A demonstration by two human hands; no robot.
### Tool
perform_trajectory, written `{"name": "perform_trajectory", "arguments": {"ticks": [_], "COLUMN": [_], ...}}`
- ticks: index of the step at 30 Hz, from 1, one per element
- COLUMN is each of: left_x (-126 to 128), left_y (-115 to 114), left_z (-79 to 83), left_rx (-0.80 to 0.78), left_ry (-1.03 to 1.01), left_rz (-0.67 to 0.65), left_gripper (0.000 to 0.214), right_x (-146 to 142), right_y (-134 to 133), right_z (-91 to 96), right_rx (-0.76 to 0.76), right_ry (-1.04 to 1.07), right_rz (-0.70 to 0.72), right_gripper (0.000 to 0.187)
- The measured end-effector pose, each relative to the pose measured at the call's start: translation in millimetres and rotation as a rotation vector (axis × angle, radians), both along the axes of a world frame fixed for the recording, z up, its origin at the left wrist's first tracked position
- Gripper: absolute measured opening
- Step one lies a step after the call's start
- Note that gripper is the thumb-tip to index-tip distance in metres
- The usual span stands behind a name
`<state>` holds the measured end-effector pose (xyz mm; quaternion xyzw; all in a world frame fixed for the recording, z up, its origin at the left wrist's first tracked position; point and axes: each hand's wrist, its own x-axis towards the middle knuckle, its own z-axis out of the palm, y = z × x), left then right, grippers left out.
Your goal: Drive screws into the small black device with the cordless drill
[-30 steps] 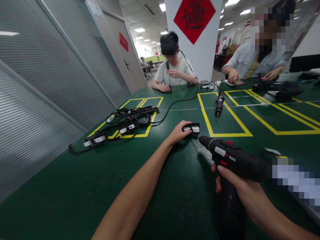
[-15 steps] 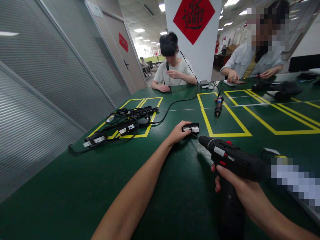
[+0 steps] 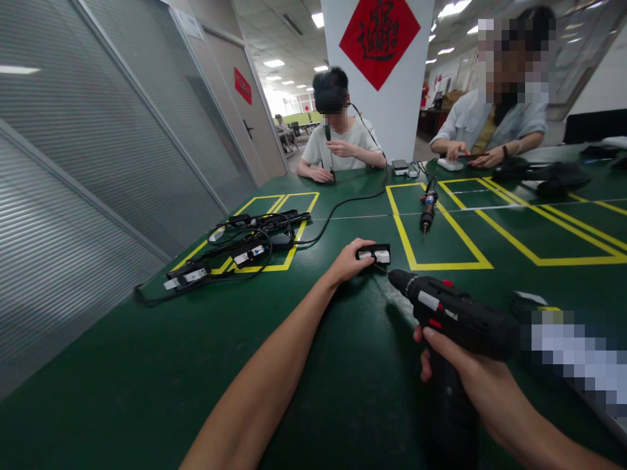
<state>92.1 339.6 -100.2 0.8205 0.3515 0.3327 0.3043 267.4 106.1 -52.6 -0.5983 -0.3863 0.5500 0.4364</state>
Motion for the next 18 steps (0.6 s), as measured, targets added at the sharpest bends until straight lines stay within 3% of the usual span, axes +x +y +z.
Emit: {"name": "perform_trajectory", "arguments": {"ticks": [11, 18], "left_x": [0, -3], "left_y": [3, 7], "left_z": [-7.9, -13.9], "left_rx": [0.056, -0.188], "left_ry": [-0.070, -0.129], "left_rz": [0.024, 0.039], "left_gripper": [0.041, 0.050], "right_x": [-1, -2], "right_y": [2, 0], "right_z": [4.0, 2.3], "right_rx": [0.003, 0.001], "right_ry": [0.044, 0.034], "right_rz": [0.020, -0.012], "right_gripper": [0.033, 0.033]}}
